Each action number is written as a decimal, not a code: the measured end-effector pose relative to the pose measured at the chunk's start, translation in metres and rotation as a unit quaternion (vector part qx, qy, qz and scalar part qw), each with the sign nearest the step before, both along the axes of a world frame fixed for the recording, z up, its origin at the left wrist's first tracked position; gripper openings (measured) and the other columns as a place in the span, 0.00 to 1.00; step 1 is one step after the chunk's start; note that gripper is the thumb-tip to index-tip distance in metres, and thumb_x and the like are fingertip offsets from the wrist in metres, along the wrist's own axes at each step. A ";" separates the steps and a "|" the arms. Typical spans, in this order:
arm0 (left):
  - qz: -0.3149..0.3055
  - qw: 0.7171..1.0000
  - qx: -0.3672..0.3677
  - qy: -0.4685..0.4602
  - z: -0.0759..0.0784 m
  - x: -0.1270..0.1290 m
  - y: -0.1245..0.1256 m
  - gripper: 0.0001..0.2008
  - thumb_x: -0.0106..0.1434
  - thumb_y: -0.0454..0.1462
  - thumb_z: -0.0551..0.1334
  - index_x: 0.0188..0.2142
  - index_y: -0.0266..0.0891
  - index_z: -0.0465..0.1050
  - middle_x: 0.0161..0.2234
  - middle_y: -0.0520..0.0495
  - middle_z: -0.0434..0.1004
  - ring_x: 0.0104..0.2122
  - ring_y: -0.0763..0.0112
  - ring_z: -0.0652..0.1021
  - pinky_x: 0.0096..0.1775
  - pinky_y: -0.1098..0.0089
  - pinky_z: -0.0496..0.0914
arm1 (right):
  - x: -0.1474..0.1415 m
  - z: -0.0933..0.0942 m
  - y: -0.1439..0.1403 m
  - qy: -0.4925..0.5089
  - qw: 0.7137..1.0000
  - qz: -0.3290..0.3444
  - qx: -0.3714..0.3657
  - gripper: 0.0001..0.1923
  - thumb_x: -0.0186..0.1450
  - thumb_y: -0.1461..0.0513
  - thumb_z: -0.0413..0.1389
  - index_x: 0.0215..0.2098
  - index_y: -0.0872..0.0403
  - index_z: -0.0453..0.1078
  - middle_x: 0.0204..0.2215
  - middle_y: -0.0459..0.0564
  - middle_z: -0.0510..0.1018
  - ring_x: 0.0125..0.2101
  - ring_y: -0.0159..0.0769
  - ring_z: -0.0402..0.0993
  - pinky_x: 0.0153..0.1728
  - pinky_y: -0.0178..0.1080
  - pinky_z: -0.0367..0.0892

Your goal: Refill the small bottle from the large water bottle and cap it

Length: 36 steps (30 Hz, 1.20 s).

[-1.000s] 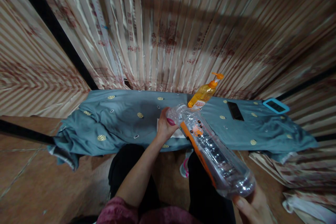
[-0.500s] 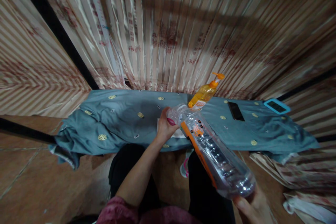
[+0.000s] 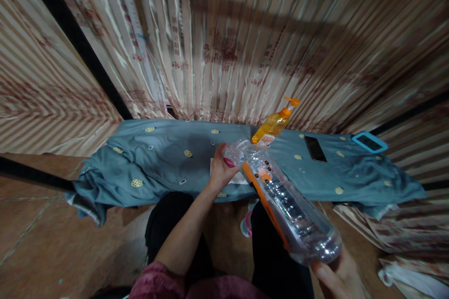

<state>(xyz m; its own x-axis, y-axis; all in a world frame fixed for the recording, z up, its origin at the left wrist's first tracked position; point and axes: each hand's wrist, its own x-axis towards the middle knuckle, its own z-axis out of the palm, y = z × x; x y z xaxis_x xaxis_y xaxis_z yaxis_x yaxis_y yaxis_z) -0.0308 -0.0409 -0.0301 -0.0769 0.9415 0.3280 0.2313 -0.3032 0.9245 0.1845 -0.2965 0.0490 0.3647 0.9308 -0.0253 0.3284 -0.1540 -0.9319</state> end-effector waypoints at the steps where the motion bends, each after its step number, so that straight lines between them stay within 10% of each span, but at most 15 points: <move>1: 0.001 1.000 -0.001 -0.002 0.000 0.000 0.000 0.41 0.44 0.41 0.80 0.56 0.41 0.68 0.53 0.39 0.80 0.50 0.49 0.83 0.54 0.49 0.79 | 0.000 -0.001 0.000 -0.001 1.000 -0.003 0.003 0.37 0.59 0.42 0.67 0.59 0.54 0.76 0.51 0.58 0.85 0.53 0.55 0.83 0.52 0.42 0.77; 25: -0.001 1.000 -0.003 0.000 -0.004 0.001 0.001 0.44 0.43 0.41 0.81 0.58 0.39 0.66 0.54 0.37 0.80 0.51 0.48 0.83 0.54 0.50 0.79 | 0.003 0.001 0.003 -0.016 1.000 0.006 -0.001 0.34 0.54 0.44 0.70 0.53 0.53 0.79 0.47 0.57 0.87 0.47 0.56 0.85 0.45 0.42 0.80; 31: -0.007 1.000 -0.008 0.003 -0.004 0.000 0.002 0.43 0.44 0.39 0.80 0.58 0.40 0.66 0.54 0.38 0.79 0.51 0.48 0.83 0.55 0.47 0.78 | -0.025 0.010 0.004 0.018 0.995 -0.101 0.016 0.38 0.58 0.39 0.65 0.58 0.53 0.76 0.49 0.56 0.86 0.51 0.54 0.83 0.52 0.41 0.76; 36: -0.006 1.000 -0.001 -0.010 -0.005 0.000 0.002 0.44 0.42 0.40 0.81 0.57 0.41 0.67 0.54 0.38 0.79 0.51 0.47 0.82 0.55 0.48 0.78 | -0.015 0.011 0.005 0.013 1.000 -0.018 -0.014 0.38 0.53 0.42 0.70 0.56 0.53 0.77 0.46 0.57 0.87 0.48 0.56 0.85 0.47 0.42 0.79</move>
<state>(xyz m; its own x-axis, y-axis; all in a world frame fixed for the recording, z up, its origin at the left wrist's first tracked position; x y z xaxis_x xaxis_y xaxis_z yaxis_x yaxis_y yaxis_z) -0.0304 -0.0388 -0.0350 -0.0719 0.9430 0.3249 0.2099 -0.3042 0.9292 0.1692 -0.2919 0.0601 0.3961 0.9162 -0.0609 0.2985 -0.1912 -0.9351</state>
